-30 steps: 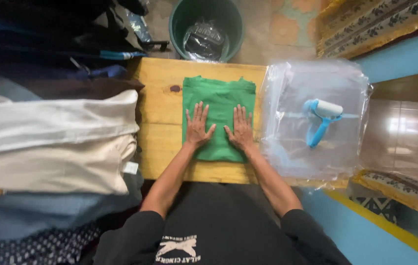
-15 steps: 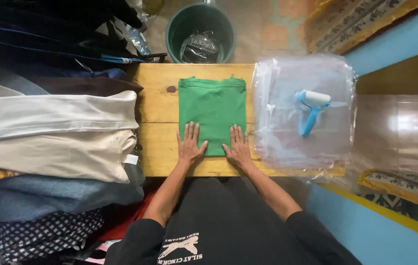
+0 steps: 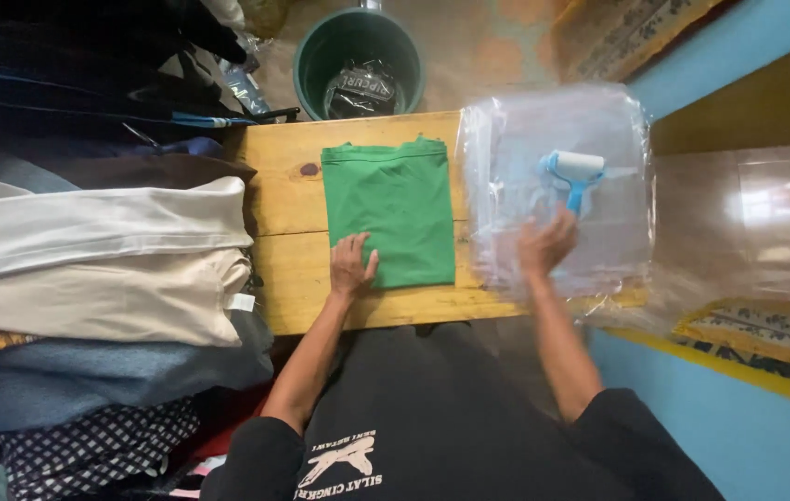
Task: The person folds a green t-shirt on a wooden table, smoothing it with hands and a lint roller, then places it into a clear plastic bag. The person handles the shirt and bag by hand throughout the process.
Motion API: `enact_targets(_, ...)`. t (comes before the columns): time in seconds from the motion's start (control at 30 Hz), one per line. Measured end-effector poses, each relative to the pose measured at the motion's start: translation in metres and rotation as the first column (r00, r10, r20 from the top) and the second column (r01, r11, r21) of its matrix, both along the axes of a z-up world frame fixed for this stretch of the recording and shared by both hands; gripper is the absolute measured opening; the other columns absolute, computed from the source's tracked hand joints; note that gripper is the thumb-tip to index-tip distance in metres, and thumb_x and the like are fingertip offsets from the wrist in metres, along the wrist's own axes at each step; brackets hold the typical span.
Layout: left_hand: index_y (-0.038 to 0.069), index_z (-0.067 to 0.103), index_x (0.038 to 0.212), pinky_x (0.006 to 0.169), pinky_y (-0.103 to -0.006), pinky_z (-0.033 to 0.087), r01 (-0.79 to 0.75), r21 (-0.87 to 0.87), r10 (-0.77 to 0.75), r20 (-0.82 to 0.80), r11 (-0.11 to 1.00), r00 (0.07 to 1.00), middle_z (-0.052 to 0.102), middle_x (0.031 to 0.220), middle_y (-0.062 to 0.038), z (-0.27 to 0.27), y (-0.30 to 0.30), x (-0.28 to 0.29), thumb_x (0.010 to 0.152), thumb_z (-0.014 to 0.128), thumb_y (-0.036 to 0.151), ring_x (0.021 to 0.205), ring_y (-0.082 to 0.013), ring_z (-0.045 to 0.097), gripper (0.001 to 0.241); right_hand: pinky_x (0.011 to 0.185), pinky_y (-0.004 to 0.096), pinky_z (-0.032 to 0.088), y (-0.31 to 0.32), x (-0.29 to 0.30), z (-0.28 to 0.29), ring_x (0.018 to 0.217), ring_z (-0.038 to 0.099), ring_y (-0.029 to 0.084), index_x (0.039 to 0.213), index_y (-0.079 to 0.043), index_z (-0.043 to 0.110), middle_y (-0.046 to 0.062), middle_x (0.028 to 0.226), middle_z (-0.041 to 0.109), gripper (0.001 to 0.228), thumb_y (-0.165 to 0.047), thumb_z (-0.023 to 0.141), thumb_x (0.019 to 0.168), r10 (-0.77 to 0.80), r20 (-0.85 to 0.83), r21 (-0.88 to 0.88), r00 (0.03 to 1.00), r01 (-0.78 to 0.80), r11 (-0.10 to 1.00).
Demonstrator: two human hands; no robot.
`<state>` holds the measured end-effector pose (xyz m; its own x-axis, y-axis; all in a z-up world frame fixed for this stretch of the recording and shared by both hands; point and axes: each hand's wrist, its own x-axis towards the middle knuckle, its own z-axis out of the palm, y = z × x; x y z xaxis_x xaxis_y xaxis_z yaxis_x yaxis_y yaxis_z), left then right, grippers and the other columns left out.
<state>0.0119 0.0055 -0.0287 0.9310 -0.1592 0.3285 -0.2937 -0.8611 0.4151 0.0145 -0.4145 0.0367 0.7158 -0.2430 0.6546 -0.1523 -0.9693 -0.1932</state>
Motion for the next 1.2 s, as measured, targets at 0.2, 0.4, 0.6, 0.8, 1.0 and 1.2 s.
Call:
enact_targets(0.2,0.034,0.063,0.109,0.074,-0.0415,0.052,0.077,0.237,0.01,-0.345,0.968,0.938,0.061,0.097,0.006,-0.024,0.005,0.008,0.086,0.063,0.059,0.091,-0.0194,0.066,0.034,0.071,0.058,0.055,-0.097,0.036,-0.051,0.093,0.072,0.038,0.137,-0.011,0.051,0.012,0.111,0.062,0.075,-0.054,0.077,0.082,-0.212,-0.654,0.162,0.726,0.408,0.898)
enact_targets(0.4,0.027,0.069,0.1,0.078,-0.0455,0.054,0.023,-0.032,-0.034,-0.392,0.999,0.919,0.069,0.082,0.0,0.035,-0.015,0.027,0.097,0.061,0.047,0.085,-0.0244,0.071,0.021,0.071,0.058,0.057,-0.113,0.045,-0.021,0.089,0.074,0.043,0.113,-0.006,0.073,0.019,0.093,0.073,0.052,-0.052,0.073,0.089,-0.168,-0.707,0.1,0.687,0.332,0.938)
enact_targets(0.6,0.01,0.073,0.114,0.08,-0.0408,0.054,-0.14,-0.672,-0.273,-0.47,0.727,0.839,0.075,0.096,-0.013,0.017,-0.052,0.042,0.099,0.067,0.029,0.087,-0.0258,0.074,0.025,0.075,0.056,0.056,-0.103,0.048,0.018,0.09,0.073,0.044,0.103,-0.002,0.07,0.02,0.091,0.072,0.044,-0.046,0.066,0.098,-0.065,-0.577,0.142,0.814,0.178,0.974)
enact_targets(0.8,0.007,0.033,0.16,0.094,-0.0557,0.052,-0.352,-0.842,-0.622,-0.539,0.408,0.568,0.05,0.149,-0.028,0.128,-0.135,0.03,0.107,0.052,0.058,0.13,-0.045,0.055,0.076,0.073,0.036,0.054,0.101,-0.018,0.102,0.067,0.07,0.032,0.095,-0.007,0.066,0.009,0.073,0.07,0.019,-0.026,0.065,0.09,0.332,-0.563,0.119,0.757,-0.324,0.939)
enact_targets(1.0,-0.007,0.069,0.102,0.076,-0.0496,0.059,-0.555,-0.692,0.084,-0.589,0.462,0.804,0.067,0.098,-0.033,0.015,-0.074,0.027,0.105,0.045,0.027,0.089,-0.0417,0.073,0.042,0.071,0.041,0.06,0.166,-0.05,0.085,0.084,0.075,0.034,0.115,-0.009,0.067,0.014,0.09,0.074,0.029,-0.024,0.074,0.09,0.824,-0.184,0.473,0.536,-0.687,0.552)
enact_targets(1.2,0.022,0.079,0.107,0.093,-0.0516,0.054,-0.406,-0.114,0.2,-0.732,0.907,0.652,0.077,0.106,-0.008,0.066,-0.018,-0.002,0.091,0.054,0.061,0.111,-0.036,0.069,0.049,0.115,0.06,0.031,0.141,-0.091,-0.022,0.146,0.041,0.042,0.157,-0.005,0.037,0.027,0.159,0.038,0.068,-0.038,0.052,0.099,0.587,-0.633,0.12,0.505,-0.685,0.719)
